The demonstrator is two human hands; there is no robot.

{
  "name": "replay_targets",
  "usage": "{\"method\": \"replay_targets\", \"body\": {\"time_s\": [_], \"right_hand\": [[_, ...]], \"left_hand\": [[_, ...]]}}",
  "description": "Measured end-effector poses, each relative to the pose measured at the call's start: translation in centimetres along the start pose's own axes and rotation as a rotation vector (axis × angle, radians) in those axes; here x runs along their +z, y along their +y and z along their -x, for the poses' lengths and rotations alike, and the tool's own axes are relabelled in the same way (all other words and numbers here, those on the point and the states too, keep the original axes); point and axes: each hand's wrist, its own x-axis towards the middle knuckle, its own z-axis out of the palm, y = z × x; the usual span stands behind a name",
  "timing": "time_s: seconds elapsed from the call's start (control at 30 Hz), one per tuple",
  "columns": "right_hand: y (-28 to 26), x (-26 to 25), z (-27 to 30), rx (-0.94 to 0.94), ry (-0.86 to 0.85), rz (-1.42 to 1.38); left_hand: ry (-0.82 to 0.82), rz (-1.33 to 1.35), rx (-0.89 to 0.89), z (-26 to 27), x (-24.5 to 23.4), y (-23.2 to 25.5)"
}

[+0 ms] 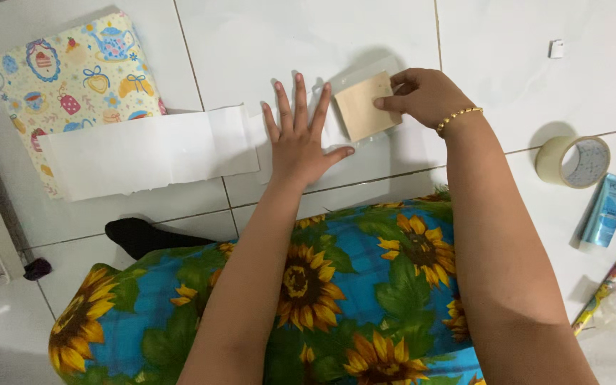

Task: The person wraps a small rectangular box with patterned wrapping paper. They fold the paper around the box, smooth the edges, and secure the folds with clear adhesive tape. The person repeatedly opens and closes the wrapped package to check the fit before applying additional tape.

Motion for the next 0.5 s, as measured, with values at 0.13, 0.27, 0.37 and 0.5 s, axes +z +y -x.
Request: {"method": "replay_targets", "body": {"time_s": [0.13,0.27,0.37,0.5], "right_hand": [[-0.6,-0.1,-0.1,-0.039,-0.060,-0.113],[-1.2,-0.2,0.5,-0.141,-0.049,-0.080],[-1.7,-0.5,1.6,-0.501,0.003,-0.063],[-2.0,-0.8,3.1,-0.816,0.058,0.220]], "left_hand": [[-0.056,-0.001,-0.063,0.3,-1.5,0.7],[-0.107,0.027,-0.103,0.0,-2.7,1.4],[-0.187,0.022,-0.137,-0.1,-3.2,1.4],[-0.162,0.021,-0.111,-0.1,-3.1,1.3]]}}
